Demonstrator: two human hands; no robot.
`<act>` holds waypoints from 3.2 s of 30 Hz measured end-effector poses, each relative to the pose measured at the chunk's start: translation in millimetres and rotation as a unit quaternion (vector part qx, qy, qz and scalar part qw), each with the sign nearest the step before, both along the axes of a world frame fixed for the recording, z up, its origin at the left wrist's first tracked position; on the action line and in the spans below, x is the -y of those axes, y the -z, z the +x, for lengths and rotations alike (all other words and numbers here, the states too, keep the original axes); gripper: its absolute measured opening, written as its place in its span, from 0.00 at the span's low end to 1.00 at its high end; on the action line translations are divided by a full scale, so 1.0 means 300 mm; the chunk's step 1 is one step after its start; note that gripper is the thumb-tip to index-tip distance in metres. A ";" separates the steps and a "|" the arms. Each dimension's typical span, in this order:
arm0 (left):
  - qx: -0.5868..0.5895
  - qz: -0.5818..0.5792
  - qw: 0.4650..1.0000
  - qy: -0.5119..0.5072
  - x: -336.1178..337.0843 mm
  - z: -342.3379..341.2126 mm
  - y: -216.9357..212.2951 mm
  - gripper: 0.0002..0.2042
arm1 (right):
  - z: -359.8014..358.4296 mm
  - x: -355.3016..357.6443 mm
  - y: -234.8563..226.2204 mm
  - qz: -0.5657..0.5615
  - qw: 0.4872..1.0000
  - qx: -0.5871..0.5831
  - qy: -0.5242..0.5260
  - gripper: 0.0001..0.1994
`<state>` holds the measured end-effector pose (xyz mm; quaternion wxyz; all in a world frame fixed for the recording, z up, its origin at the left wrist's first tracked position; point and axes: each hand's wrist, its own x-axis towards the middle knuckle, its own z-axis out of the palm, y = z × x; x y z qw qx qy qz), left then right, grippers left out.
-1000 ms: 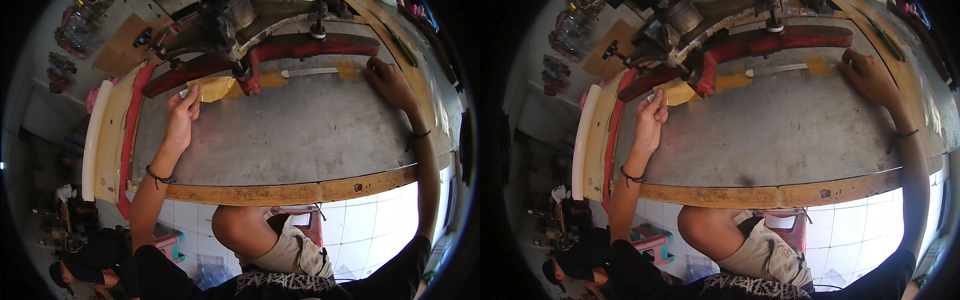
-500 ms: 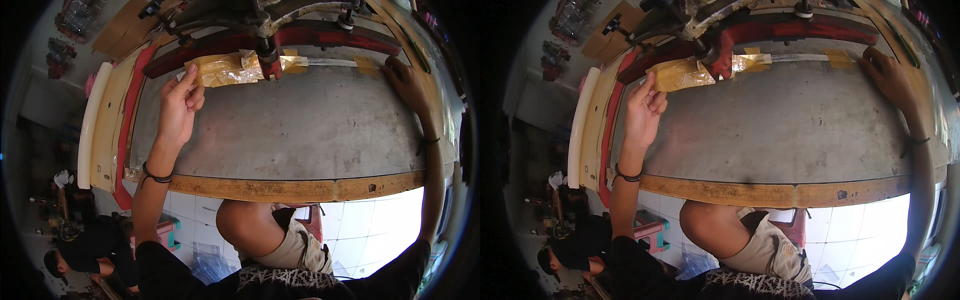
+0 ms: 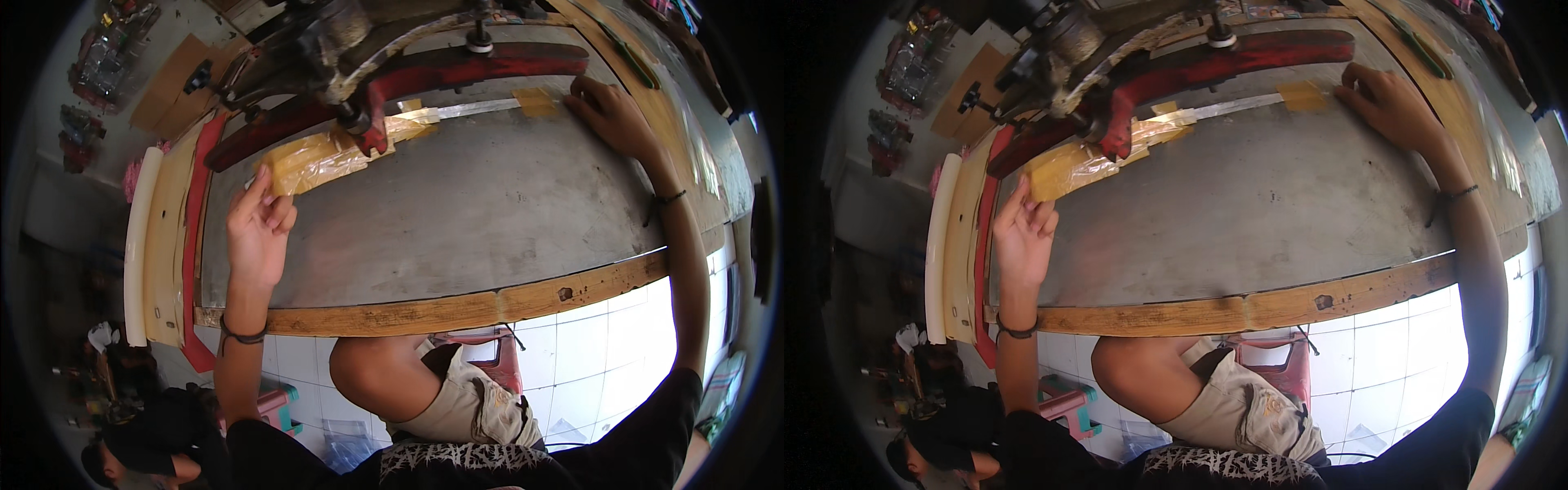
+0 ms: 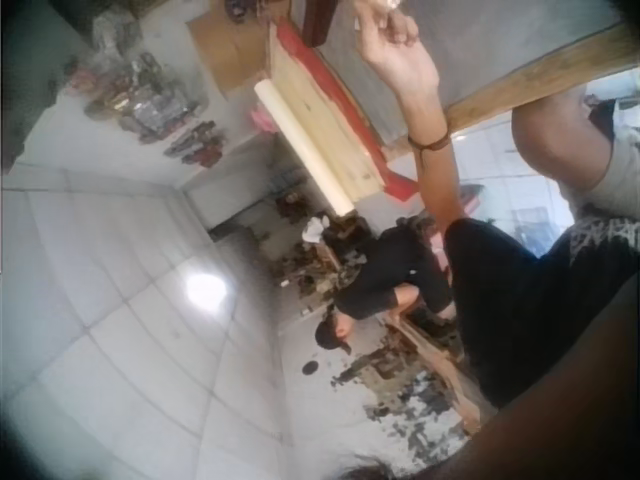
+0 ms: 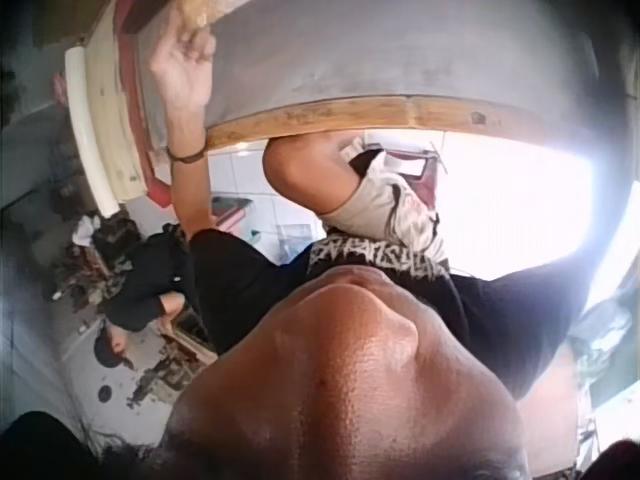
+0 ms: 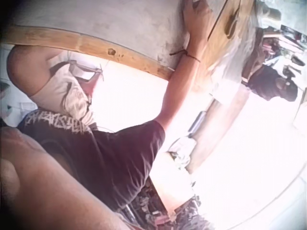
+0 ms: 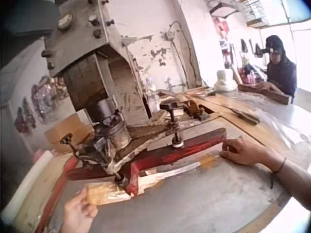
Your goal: The person uses an industrial machine to press or seal large pieces of material, handling fabric or plastic components and a long metal guide bar.
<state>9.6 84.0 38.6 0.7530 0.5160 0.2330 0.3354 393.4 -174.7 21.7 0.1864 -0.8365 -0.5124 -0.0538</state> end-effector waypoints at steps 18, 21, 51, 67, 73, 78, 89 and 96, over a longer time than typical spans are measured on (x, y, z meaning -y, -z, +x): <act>-0.034 0.234 0.969 -0.079 0.415 -0.108 -0.039 0.11 | 0.032 0.019 0.014 0.014 1.000 -0.010 -0.024 0.14; -0.041 0.268 0.959 -0.082 0.451 -0.104 -0.053 0.13 | 0.025 0.025 -0.003 0.001 0.999 -0.026 -0.022 0.15; -0.330 0.209 0.918 -0.069 0.177 -0.327 0.006 0.11 | 0.015 0.064 -0.025 0.013 0.993 -0.062 -0.101 0.13; -0.440 0.363 0.821 -0.036 -0.074 -0.450 -0.057 0.16 | -0.219 0.004 -0.030 0.029 0.939 -0.146 -0.310 0.16; -0.480 0.395 0.783 -0.020 -0.299 -0.645 -0.065 0.21 | -0.186 -0.012 -0.018 0.064 0.959 -0.060 -0.270 0.15; -0.335 0.552 0.725 -0.241 -0.328 -0.504 -0.056 0.24 | -0.184 -0.014 -0.043 0.072 0.982 -0.028 -0.175 0.16; 0.106 -0.121 0.986 0.036 0.031 0.083 0.011 0.08 | -0.182 -0.047 0.062 0.007 0.993 0.047 -0.108 0.19; 0.095 -0.149 0.983 -0.040 -0.118 0.216 0.091 0.05 | -0.371 -0.194 0.068 0.008 0.999 0.001 -0.044 0.28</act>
